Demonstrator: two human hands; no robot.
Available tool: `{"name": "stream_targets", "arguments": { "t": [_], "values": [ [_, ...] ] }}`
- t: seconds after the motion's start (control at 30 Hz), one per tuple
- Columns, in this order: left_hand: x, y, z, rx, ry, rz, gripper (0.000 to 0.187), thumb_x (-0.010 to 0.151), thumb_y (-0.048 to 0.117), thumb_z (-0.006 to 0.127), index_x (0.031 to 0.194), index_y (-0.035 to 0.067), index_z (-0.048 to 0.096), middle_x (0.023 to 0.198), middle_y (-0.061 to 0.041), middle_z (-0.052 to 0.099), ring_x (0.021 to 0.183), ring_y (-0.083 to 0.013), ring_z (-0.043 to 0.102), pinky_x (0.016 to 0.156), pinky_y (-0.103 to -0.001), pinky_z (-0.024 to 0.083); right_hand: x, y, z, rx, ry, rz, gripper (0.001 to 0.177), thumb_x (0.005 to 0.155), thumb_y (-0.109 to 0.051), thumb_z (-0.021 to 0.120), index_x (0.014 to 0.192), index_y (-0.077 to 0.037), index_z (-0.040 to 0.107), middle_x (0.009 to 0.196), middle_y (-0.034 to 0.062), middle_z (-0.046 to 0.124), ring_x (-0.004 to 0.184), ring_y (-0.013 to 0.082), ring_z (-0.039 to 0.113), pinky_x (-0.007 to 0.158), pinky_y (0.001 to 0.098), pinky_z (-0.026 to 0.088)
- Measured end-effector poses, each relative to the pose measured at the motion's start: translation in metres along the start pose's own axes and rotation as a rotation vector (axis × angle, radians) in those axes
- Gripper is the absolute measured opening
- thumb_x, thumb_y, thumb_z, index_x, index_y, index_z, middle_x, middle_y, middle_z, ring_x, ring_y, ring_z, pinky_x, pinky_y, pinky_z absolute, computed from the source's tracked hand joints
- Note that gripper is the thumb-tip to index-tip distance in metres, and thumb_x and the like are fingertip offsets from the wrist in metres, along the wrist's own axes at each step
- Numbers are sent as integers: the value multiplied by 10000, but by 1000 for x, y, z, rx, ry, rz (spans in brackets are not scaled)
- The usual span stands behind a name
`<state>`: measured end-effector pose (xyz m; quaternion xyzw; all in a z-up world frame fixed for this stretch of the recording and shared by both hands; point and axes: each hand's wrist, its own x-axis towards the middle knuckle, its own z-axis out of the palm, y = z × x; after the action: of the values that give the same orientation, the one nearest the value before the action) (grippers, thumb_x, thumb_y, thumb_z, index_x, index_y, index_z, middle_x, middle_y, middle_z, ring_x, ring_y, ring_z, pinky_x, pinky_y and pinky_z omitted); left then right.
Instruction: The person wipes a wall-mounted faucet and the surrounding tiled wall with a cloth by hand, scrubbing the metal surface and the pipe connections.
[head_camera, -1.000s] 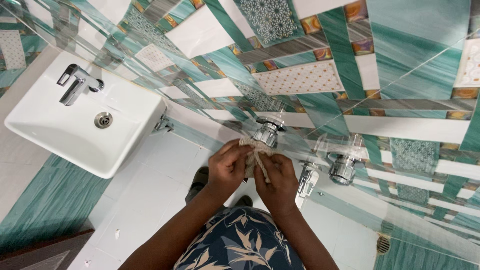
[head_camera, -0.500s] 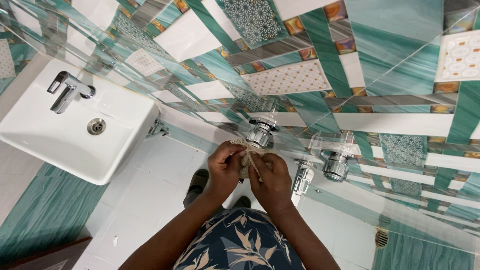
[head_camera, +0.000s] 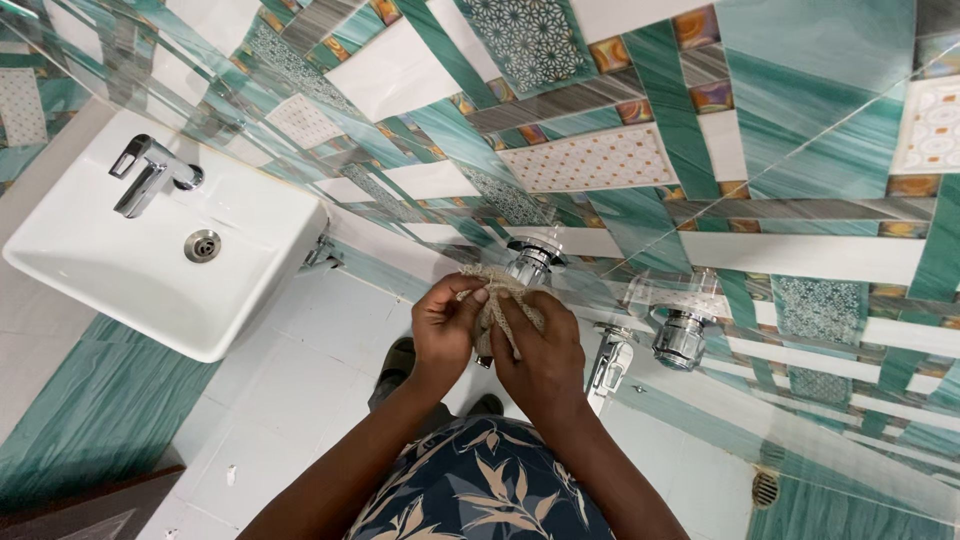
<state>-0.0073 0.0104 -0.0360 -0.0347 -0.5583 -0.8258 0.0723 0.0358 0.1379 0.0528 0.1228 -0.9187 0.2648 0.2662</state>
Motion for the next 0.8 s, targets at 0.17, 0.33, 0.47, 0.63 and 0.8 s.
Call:
{"name": "stream_targets", "arguments": {
  "t": [0.17, 0.33, 0.47, 0.63, 0.8],
  "values": [
    [-1, -2, 7, 47, -1, -2, 74, 986, -39, 650, 1041, -16, 695, 960, -38, 725, 837, -66, 626, 742, -230, 529, 0, 0, -8, 24, -36, 69, 417, 832, -127, 818, 1231, -51, 723, 1199, 195, 611, 1081, 354, 645, 842, 411, 572],
    [-7, -16, 2, -106, 2, -135, 79, 1006, -32, 654, 1063, -19, 706, 944, -37, 701, 795, -59, 576, 695, -222, 483, -1, -1, -1, 21, -51, 19, 384, 884, -104, 782, 1252, -33, 699, 1191, 199, 599, 1077, 346, 633, 846, 413, 572],
    [2, -14, 3, -39, 5, -105, 87, 1008, -3, 640, 1058, 2, 710, 927, -48, 725, 778, -62, 615, 677, -222, 514, -2, 0, 1, 7, -60, 24, 414, 868, -109, 792, 1267, -32, 709, 1147, 175, 610, 1059, 338, 621, 860, 435, 564],
    [-4, -11, 6, 61, 1, -99, 70, 961, -11, 677, 1023, -6, 710, 958, -31, 742, 810, -58, 664, 679, -226, 555, -11, 5, -2, 6, -74, 46, 401, 859, -103, 795, 1253, -88, 723, 1167, 167, 614, 1083, 315, 619, 807, 372, 573],
    [-3, -6, 3, -14, 103, -90, 75, 1000, 5, 677, 1064, -4, 714, 861, -15, 675, 679, -42, 512, 580, -216, 431, 3, 6, 4, 1, -40, -31, 426, 847, -95, 808, 1262, -66, 718, 1152, 158, 609, 1074, 321, 609, 839, 407, 566]
  ]
}}
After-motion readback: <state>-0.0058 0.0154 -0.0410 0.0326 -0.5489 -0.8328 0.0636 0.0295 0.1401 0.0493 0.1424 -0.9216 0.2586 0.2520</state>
